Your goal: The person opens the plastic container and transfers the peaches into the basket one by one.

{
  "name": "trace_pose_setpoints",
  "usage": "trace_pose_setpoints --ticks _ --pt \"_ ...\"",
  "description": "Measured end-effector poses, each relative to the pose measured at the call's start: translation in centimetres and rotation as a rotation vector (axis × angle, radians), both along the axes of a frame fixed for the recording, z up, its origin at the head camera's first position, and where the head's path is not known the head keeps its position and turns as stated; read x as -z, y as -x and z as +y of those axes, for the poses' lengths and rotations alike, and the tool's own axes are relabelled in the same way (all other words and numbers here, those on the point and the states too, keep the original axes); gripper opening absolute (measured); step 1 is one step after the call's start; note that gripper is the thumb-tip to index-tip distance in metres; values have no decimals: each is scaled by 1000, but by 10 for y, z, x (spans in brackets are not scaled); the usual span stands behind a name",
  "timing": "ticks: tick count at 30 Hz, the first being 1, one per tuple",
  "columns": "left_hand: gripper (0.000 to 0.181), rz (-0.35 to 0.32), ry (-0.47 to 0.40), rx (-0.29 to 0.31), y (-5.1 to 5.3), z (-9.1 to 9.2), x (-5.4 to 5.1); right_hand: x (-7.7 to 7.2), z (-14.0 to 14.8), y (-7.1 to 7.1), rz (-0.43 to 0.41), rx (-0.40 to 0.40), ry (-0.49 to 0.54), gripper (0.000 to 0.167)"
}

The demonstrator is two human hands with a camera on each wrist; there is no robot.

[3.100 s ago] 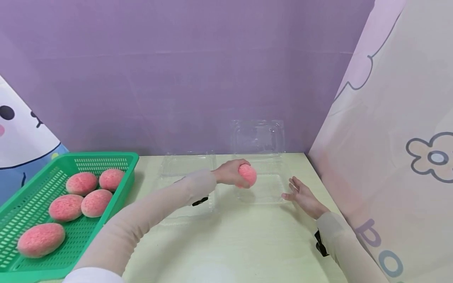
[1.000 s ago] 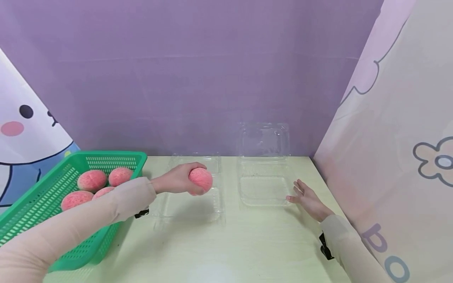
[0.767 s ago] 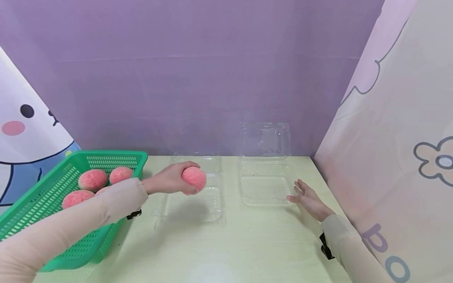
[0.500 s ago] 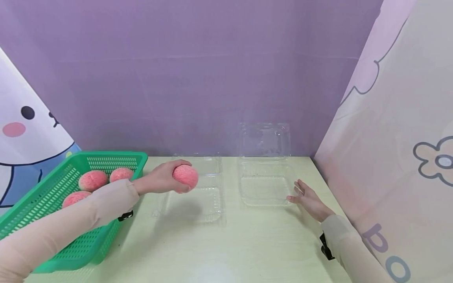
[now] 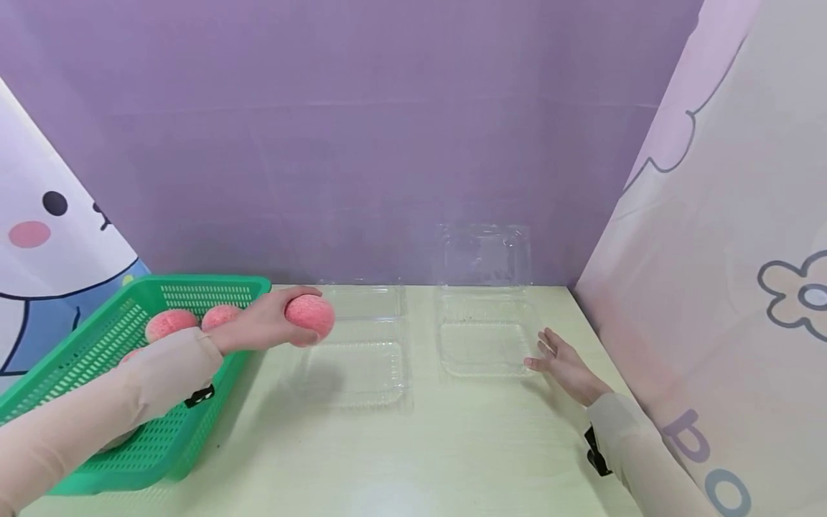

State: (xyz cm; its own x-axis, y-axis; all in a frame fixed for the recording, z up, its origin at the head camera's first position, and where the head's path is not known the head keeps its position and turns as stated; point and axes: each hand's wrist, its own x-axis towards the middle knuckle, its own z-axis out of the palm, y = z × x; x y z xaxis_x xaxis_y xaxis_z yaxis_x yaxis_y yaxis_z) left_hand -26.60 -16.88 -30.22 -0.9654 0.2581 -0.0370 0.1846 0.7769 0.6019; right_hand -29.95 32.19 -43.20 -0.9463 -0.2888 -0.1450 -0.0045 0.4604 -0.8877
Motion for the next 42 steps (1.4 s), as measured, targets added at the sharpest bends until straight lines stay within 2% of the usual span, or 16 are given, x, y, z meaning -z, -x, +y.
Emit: trace_pose_setpoints --ticks 7,12,19,25,29,34,38,42 --pt "77 11 42 -40 -9 -25 -6 0 0 -1 1 -5 -9 92" --pt "75 -11 64 -70 -17 -36 -11 0 0 0 3 -10 -9 92" --pt "74 10 132 -109 -24 -50 -10 2 0 -1 11 -14 -6 92" --pt "79 -12 64 -108 -28 -65 -6 -2 0 -3 4 -19 -14 93" --pt "79 -12 69 -108 -33 -75 -6 -3 -1 -3 5 -17 -17 93" --pt "78 -36 80 -154 -41 -86 -7 -4 -1 -3 12 -25 -21 93" --pt "78 -75 31 -190 -48 -95 -6 -4 -1 -2 13 -24 -23 93" --pt "71 -61 -14 -189 -52 -105 -2 -3 -1 -1 15 -28 -24 92"
